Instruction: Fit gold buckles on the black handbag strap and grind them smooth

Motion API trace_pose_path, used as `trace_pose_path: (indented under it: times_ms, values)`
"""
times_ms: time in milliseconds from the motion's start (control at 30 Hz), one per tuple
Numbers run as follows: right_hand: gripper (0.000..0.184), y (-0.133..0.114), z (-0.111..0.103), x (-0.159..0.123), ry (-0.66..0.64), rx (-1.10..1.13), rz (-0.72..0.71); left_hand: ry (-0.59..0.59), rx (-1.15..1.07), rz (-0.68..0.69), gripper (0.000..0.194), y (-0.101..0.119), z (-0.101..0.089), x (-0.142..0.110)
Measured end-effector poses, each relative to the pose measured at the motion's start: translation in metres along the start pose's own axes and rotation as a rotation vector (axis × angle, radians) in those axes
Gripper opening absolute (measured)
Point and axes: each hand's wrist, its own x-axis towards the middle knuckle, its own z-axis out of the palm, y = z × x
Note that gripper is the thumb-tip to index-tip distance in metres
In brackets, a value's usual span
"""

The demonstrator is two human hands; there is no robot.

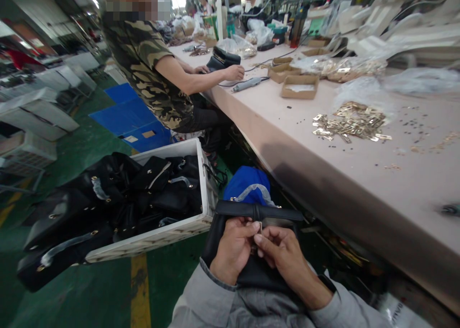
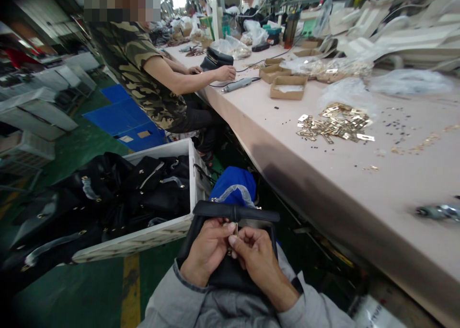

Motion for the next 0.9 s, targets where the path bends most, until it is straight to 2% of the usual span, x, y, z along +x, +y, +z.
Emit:
trace_pose_path:
  times_ms: [167, 333, 400, 600, 667, 767, 900]
  values:
    - [0.052, 0.003, -0.001, 0.001, 0.014, -0.026, 0.007, -0.027, 0.157, 0.072, 0.024, 0.0, 0.005, -0.005]
    - [0.048, 0.007, -0.003, 0.001, 0.059, -0.183, -0.021, 0.206, 0.375, 0.208, 0.018, -0.008, 0.008, -0.005]
    - [0.046, 0.007, -0.004, 0.001, 0.085, -0.239, -0.048, 0.251, 0.409, 0.219, 0.017, -0.011, 0.008, -0.005]
    - [0.04, 0.003, -0.006, -0.002, 0.033, -0.299, -0.074, 0.156, 0.492, 0.198, 0.029, -0.004, 0.014, -0.007]
    - [0.034, 0.004, -0.006, -0.004, 0.072, -0.412, -0.165, 0.184, 0.481, 0.186, 0.033, -0.002, 0.015, -0.007]
    - [0.012, 0.003, -0.009, -0.002, 0.216, -0.732, -0.474, 0.19, 0.393, 0.147, 0.037, 0.0, 0.013, 0.0]
    - [0.021, -0.008, -0.018, 0.01, 0.229, -1.001, -0.915, 0.105, 0.278, 0.035, 0.042, 0.005, 0.009, 0.009]
